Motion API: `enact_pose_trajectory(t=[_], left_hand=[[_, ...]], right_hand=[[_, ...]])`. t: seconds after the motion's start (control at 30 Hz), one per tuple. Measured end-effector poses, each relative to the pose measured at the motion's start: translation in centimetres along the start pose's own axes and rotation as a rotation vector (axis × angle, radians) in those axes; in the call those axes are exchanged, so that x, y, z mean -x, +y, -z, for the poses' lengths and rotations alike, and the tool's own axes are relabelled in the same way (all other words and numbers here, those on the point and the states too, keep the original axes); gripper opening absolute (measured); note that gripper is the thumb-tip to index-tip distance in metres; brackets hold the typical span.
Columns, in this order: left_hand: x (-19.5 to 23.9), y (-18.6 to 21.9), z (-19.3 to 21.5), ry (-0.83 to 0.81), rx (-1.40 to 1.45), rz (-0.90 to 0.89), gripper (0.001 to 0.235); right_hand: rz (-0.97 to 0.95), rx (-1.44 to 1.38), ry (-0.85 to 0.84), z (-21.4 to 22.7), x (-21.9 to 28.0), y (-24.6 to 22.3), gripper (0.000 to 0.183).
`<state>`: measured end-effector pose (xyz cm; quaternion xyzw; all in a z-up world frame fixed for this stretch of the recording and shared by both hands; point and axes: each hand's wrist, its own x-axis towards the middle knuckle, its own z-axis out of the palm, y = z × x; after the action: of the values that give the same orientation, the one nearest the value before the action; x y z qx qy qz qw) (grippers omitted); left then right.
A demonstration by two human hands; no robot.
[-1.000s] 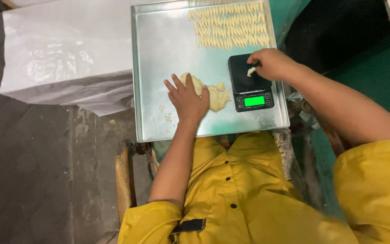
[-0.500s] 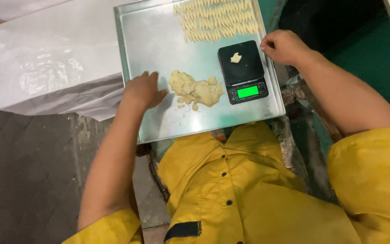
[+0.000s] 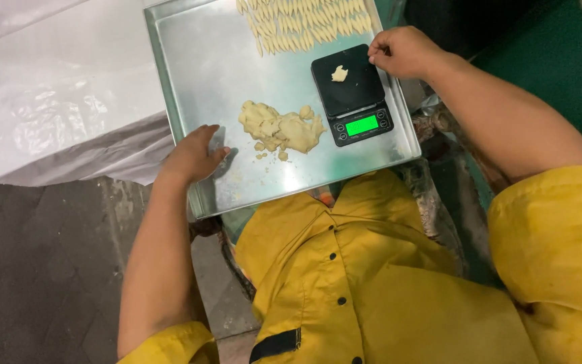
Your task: The person portions dough from a large mass on a metal tray, weighs small pieces on a digital scale, and rolls them into uniform shapes by hand. The shaped dough pieces are placed in rows on the tray.
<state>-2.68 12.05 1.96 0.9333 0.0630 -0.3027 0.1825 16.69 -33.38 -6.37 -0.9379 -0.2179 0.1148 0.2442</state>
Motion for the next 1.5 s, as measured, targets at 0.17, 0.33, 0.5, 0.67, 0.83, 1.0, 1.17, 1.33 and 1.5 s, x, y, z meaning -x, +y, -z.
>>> enact_pose_trajectory(t=[0.17, 0.33, 0.5, 0.67, 0.83, 1.0, 1.17, 1.33, 1.5], left_hand=[[-1.2, -0.1, -0.6, -0.008, -0.039, -0.005, 0.070], [-1.0, 0.4, -0.4, -0.027, -0.031, 0.014, 0.070], [-1.0, 0.6, -0.4, -0.062, -0.057, 0.038, 0.070], [-0.9, 0.9, -0.2, -0.057, -0.062, 0.033, 0.069], [-0.7, 1.0, -0.1, -0.045, -0.043, 0.040, 0.068], [-0.3, 1.3, 0.1, -0.059, -0.044, 0.058, 0.069], [-0.5, 1.1, 0.0, -0.052, -0.027, 0.056, 0.069], [-0.4, 1.2, 0.0, -0.060, -0.034, 0.053, 0.070], [-1.0, 0.6, -0.4, -0.052, -0.048, 0.032, 0.069]], right_hand=[[-0.012, -0.004, -0.015, 0.1, 0.0, -0.4, 0.015], [-0.015, -0.001, -0.035, 0.0, -0.3, 0.1, 0.016], [0.210, 0.203, 0.075, -1.4, -1.8, 0.9, 0.022], [0.315, 0.364, 0.038, -1.9, -1.5, -3.8, 0.036], [0.384, 0.401, 0.084, -2.5, -1.3, -3.5, 0.041], [0.435, 0.478, 0.080, -3.4, -1.5, -2.7, 0.044], [0.399, 0.458, 0.006, -3.1, -1.3, -3.5, 0.045], [0.376, 0.453, -0.033, -3.0, -1.1, -3.9, 0.044], [0.392, 0.508, -0.053, -3.1, -1.2, -4.0, 0.048]])
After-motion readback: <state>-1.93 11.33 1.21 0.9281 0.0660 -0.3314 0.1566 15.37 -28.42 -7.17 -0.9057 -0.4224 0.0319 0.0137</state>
